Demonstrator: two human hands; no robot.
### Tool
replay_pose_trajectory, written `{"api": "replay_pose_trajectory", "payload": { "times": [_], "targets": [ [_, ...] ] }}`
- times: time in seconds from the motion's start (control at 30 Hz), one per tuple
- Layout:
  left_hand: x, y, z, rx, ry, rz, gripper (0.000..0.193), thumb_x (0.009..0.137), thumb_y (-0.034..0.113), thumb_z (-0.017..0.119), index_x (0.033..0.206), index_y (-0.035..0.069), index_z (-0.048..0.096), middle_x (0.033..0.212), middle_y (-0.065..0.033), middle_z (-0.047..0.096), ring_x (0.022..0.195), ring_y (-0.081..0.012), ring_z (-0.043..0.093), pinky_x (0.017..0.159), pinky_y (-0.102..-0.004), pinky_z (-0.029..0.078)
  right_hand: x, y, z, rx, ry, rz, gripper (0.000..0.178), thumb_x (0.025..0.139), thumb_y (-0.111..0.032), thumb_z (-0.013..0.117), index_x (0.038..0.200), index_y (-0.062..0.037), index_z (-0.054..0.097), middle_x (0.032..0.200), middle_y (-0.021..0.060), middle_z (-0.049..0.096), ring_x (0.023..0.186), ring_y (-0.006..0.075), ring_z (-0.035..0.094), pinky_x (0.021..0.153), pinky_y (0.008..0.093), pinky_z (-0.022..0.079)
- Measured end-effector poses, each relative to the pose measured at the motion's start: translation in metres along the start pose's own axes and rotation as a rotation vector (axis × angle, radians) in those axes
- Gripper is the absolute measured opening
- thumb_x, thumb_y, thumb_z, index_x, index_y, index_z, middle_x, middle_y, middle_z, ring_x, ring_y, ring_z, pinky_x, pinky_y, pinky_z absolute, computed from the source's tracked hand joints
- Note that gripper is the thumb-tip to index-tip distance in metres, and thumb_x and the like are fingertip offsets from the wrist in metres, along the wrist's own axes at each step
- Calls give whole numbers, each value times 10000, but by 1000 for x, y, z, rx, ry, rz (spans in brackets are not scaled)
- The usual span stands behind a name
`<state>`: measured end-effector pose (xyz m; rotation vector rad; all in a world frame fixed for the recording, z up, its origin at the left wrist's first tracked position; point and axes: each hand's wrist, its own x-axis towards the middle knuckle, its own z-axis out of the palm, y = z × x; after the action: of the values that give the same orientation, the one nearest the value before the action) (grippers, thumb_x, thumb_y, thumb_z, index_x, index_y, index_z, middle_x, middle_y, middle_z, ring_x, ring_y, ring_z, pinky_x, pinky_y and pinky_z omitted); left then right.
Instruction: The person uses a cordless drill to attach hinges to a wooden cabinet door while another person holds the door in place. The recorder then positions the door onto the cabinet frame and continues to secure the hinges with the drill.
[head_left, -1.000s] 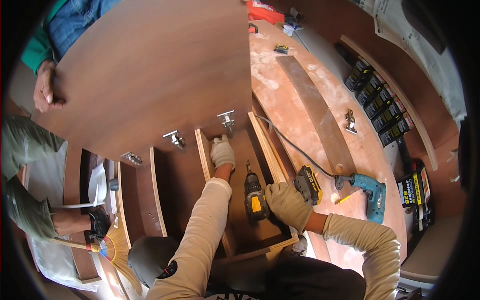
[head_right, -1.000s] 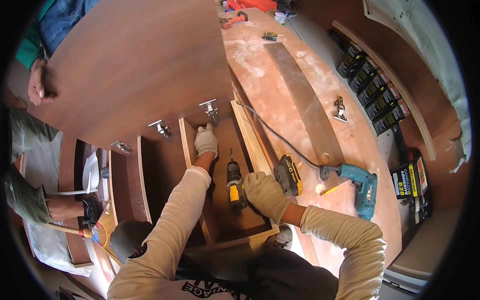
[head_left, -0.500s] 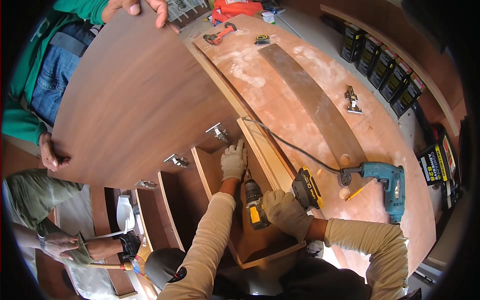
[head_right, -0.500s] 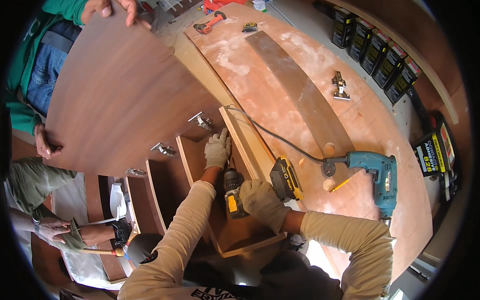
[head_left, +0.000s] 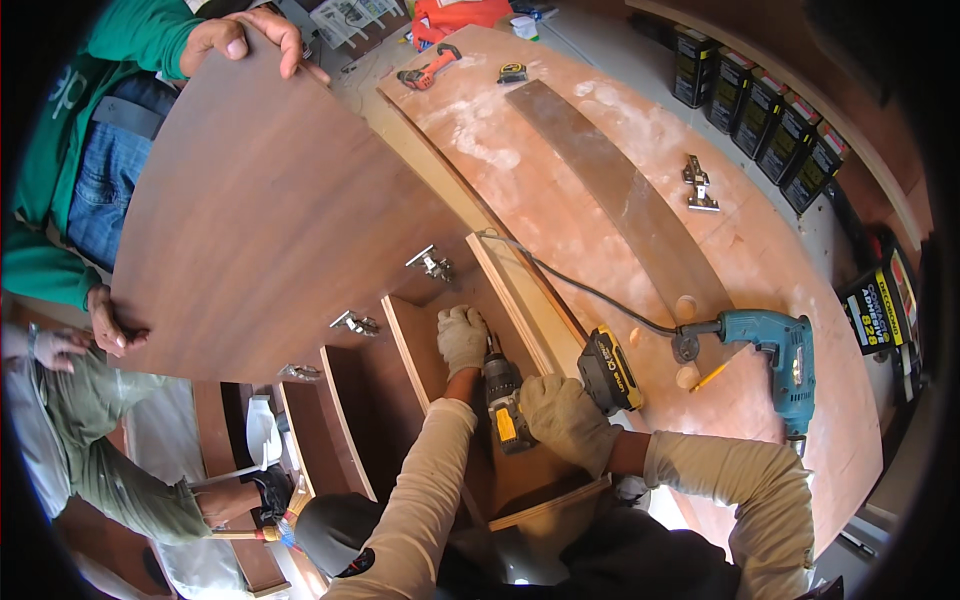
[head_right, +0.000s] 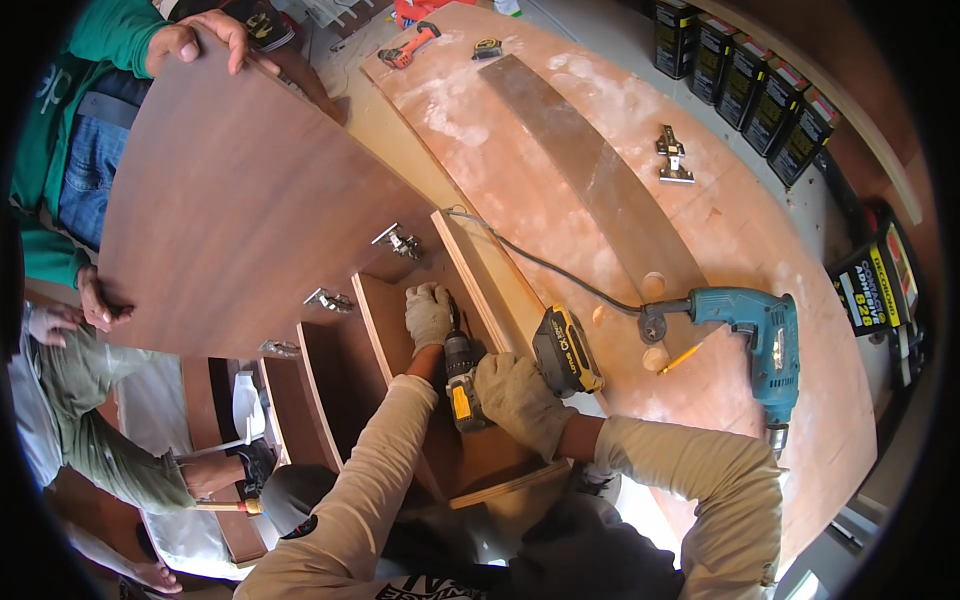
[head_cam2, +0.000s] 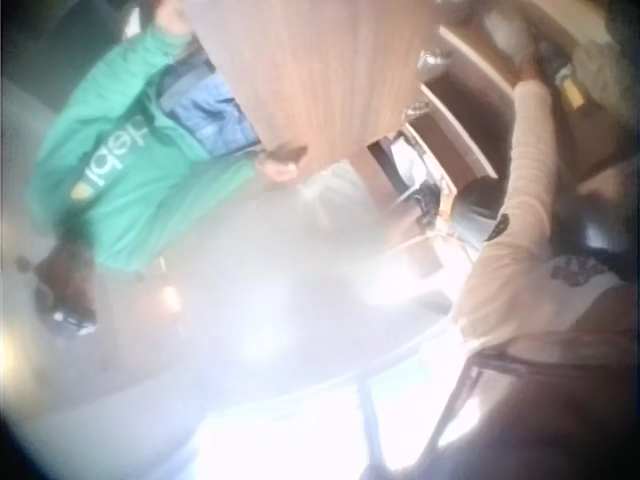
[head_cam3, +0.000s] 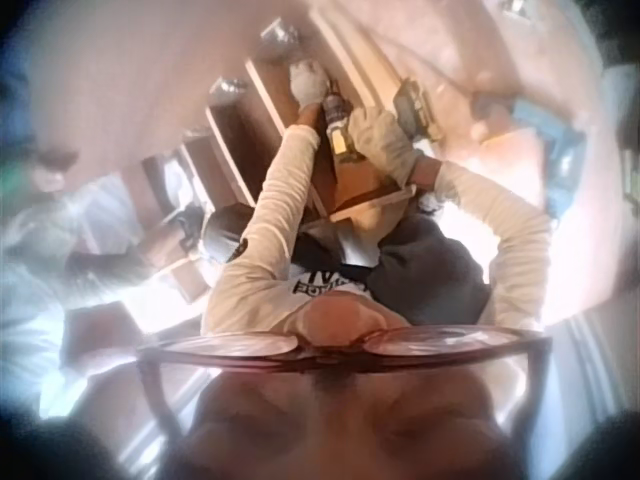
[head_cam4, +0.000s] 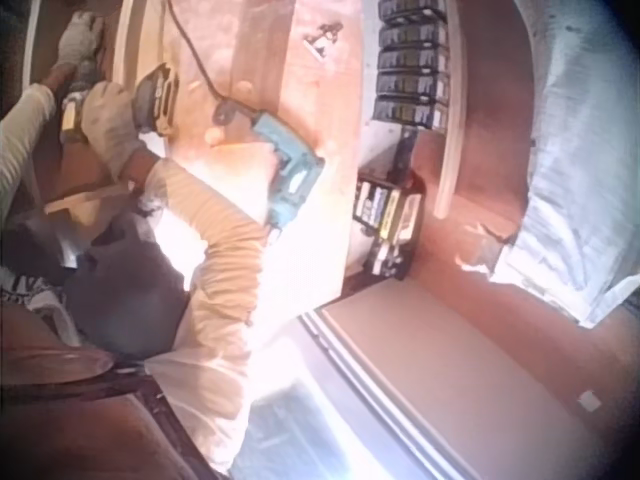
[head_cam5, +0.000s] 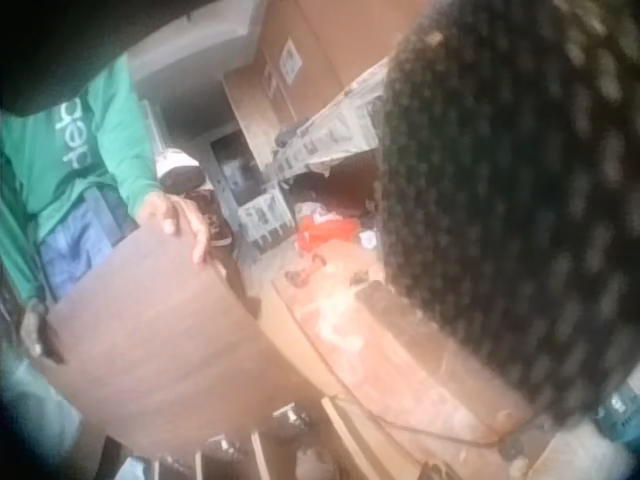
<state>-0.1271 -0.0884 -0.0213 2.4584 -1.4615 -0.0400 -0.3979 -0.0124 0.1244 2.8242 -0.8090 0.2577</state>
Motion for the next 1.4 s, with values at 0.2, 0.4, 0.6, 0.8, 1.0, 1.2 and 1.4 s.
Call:
{"api": "replay_pose_trajectory", "payload": {
  "times": [0.2,0.4,0.6,0.8,1.0,1.2,1.4],
  "targets": [
    [8,9,-11,53,-30,-83,498,1009,401,559,1405,100,565,1221,-218,608,1090,-395,664,853,-523,560,0,3,3,74,31,-29,107,823,-166,650,892,-85,632,835,42,543,775,189,568,603,344,401],
    [35,15,-19,204,-191,197,402,1005,298,536,1309,45,608,1135,-208,668,953,-391,721,762,-519,583,-1,4,4,55,-20,-9,117,834,-170,647,906,-80,630,847,51,560,780,196,580,601,342,406],
    [54,-4,-3,375,-185,275,212,928,149,565,1019,17,705,1004,-219,742,891,-363,755,714,-483,604,3,-3,2,68,43,-11,133,832,-190,648,916,-90,622,824,35,542,770,180,573,591,340,406],
    [48,-2,-5,234,-193,210,243,932,208,588,991,39,753,1018,-231,745,920,-398,741,790,-494,598,1,-1,-1,-38,-10,51,152,830,-203,644,933,-96,609,823,23,530,755,165,557,587,338,406],
    [68,-85,-7,-323,-295,-283,264,907,269,629,929,58,787,977,-218,744,972,-401,717,887,-475,569,5,-11,-2,-19,85,23,148,825,-216,649,913,-109,594,804,13,507,737,158,540,588,333,388],
    [50,14,-39,91,-372,-23,246,893,249,666,981,64,802,1041,-213,747,1005,-397,722,902,-481,575,-6,0,8,14,-9,70,194,820,-195,653,965,-66,645,856,49,552,783,196,566,608,353,426],
    [62,14,-30,294,-343,45,246,906,222,652,1015,60,802,1082,-214,742,1020,-394,728,850,-503,591,2,-10,-2,91,-23,38,185,826,-193,655,961,-66,654,865,54,567,812,202,587,602,357,448]
  ]
}}
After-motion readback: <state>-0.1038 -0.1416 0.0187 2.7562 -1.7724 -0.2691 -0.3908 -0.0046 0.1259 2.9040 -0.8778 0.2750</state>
